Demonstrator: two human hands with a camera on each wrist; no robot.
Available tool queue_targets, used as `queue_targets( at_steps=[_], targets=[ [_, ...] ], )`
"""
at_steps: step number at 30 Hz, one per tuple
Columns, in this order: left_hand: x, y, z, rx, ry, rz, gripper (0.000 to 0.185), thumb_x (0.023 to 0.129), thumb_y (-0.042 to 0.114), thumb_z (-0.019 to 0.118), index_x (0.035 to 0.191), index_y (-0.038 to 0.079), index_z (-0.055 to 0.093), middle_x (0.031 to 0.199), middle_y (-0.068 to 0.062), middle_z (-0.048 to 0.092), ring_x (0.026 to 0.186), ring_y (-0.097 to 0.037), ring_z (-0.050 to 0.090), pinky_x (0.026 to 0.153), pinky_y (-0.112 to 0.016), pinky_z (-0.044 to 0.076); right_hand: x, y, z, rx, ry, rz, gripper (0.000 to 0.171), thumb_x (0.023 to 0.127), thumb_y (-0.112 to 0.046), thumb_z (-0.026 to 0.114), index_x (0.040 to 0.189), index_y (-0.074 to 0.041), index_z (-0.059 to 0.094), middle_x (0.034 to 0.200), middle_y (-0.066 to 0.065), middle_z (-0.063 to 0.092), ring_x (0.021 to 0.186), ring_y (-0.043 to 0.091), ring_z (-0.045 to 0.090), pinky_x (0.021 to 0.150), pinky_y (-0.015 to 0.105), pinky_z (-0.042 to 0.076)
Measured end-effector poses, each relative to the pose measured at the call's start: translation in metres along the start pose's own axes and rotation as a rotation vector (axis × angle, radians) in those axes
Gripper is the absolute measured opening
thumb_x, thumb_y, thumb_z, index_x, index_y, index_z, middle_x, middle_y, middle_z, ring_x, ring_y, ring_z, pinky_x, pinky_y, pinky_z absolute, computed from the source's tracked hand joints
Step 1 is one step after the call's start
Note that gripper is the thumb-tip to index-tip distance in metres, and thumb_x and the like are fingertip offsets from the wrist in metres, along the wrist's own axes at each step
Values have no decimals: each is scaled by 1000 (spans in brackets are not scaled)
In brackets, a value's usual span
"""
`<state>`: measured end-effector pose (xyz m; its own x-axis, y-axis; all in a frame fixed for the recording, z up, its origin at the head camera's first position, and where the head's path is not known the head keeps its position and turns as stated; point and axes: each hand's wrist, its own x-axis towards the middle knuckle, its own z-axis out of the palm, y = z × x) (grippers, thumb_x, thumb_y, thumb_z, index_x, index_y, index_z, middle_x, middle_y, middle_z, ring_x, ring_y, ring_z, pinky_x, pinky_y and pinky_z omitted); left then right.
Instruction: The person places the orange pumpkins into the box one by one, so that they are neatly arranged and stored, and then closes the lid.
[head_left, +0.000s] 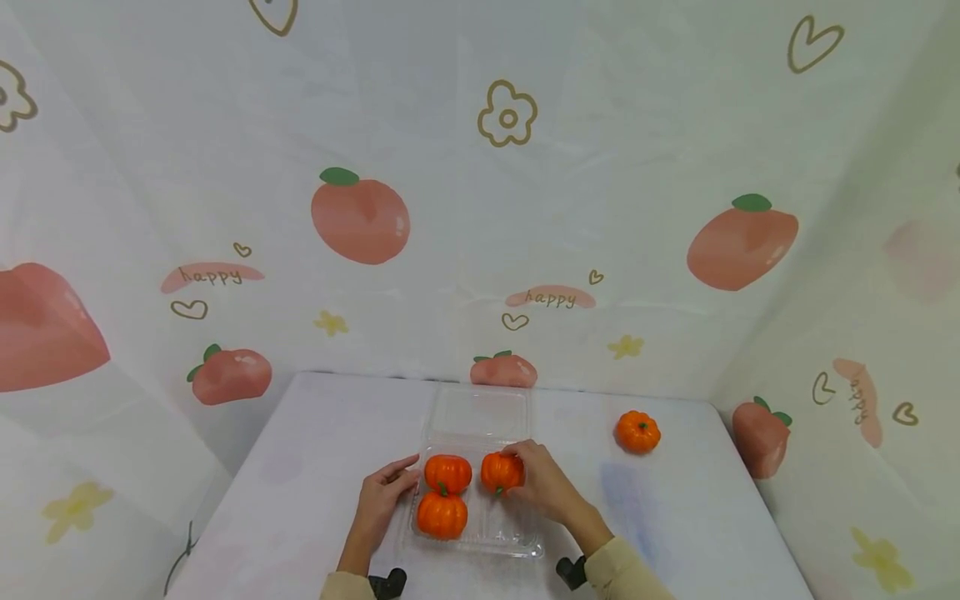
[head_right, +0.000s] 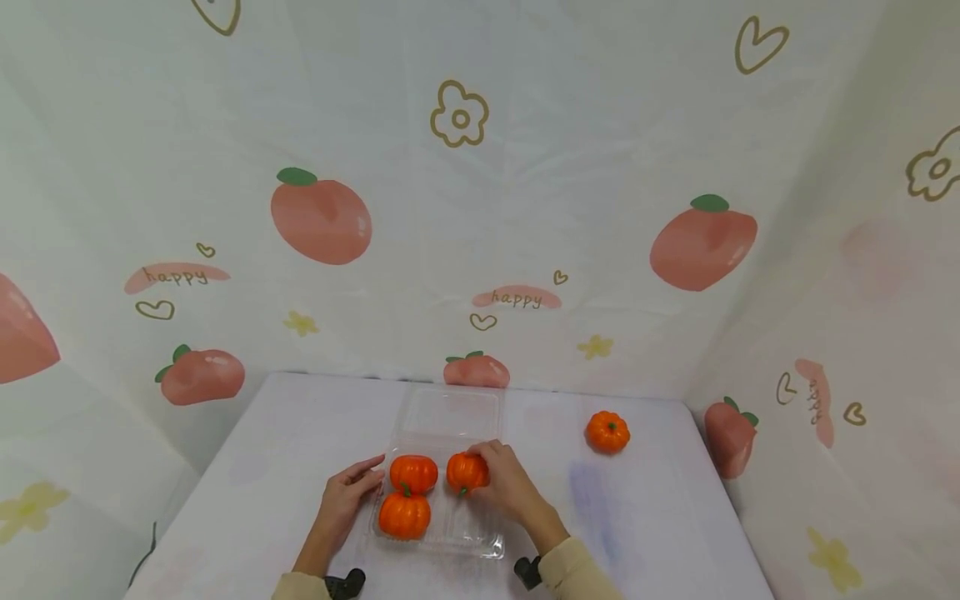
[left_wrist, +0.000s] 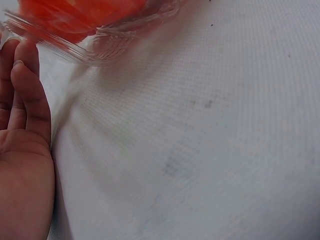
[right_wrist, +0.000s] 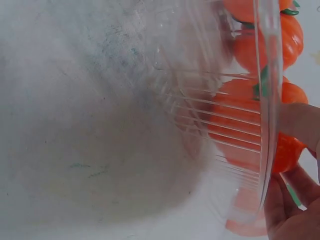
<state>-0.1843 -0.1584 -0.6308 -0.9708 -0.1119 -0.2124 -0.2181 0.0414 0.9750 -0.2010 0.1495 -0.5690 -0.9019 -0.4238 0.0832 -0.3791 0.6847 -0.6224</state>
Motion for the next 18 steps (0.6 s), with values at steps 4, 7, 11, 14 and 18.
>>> queue_targets(
  at_steps=[4, 7, 11, 14, 18],
  targets=[
    [1, -2, 0, 16, 4, 13, 46, 92, 34, 76, 128, 7, 71, 87, -1, 68, 80, -13, 62, 75, -17, 55, -2, -2, -2, 15, -21, 9, 52, 79, -21, 88, 124, -14, 61, 122, 3, 60, 110, 20, 53, 97, 37, 53],
    [1, -2, 0, 11, 9, 3, 43, 91, 33, 76, 127, 9, 72, 88, -1, 69, 81, -13, 62, 76, -17, 55, -4, -3, -5, 50, -51, 18, 44, 86, -30, 81, 124, -16, 62, 121, 1, 61, 110, 19, 51, 94, 35, 51],
    [1, -2, 0, 4, 13, -8, 42, 90, 33, 77, 127, 12, 73, 89, -1, 69, 82, -13, 62, 78, -17, 55, -6, -3, -9, 64, -75, 9, 30, 96, -32, 70, 122, -19, 64, 119, -3, 63, 109, 18, 51, 93, 35, 50],
    [1, -2, 0, 3, 10, -5, 44, 90, 34, 77, 127, 11, 72, 89, -1, 69, 82, -13, 63, 79, -16, 56, -7, -4, -9, 47, -70, -12, 26, 95, -25, 72, 120, -19, 65, 118, -4, 65, 109, 18, 53, 95, 35, 50],
    [0, -2, 0, -8, 4, 2, 45, 90, 33, 77, 127, 8, 71, 89, -1, 70, 81, -12, 64, 79, -16, 56, -8, -5, -9, 12, -42, -37, 32, 88, -16, 78, 117, -17, 66, 116, -3, 65, 107, 18, 53, 95, 34, 51]
  ],
)
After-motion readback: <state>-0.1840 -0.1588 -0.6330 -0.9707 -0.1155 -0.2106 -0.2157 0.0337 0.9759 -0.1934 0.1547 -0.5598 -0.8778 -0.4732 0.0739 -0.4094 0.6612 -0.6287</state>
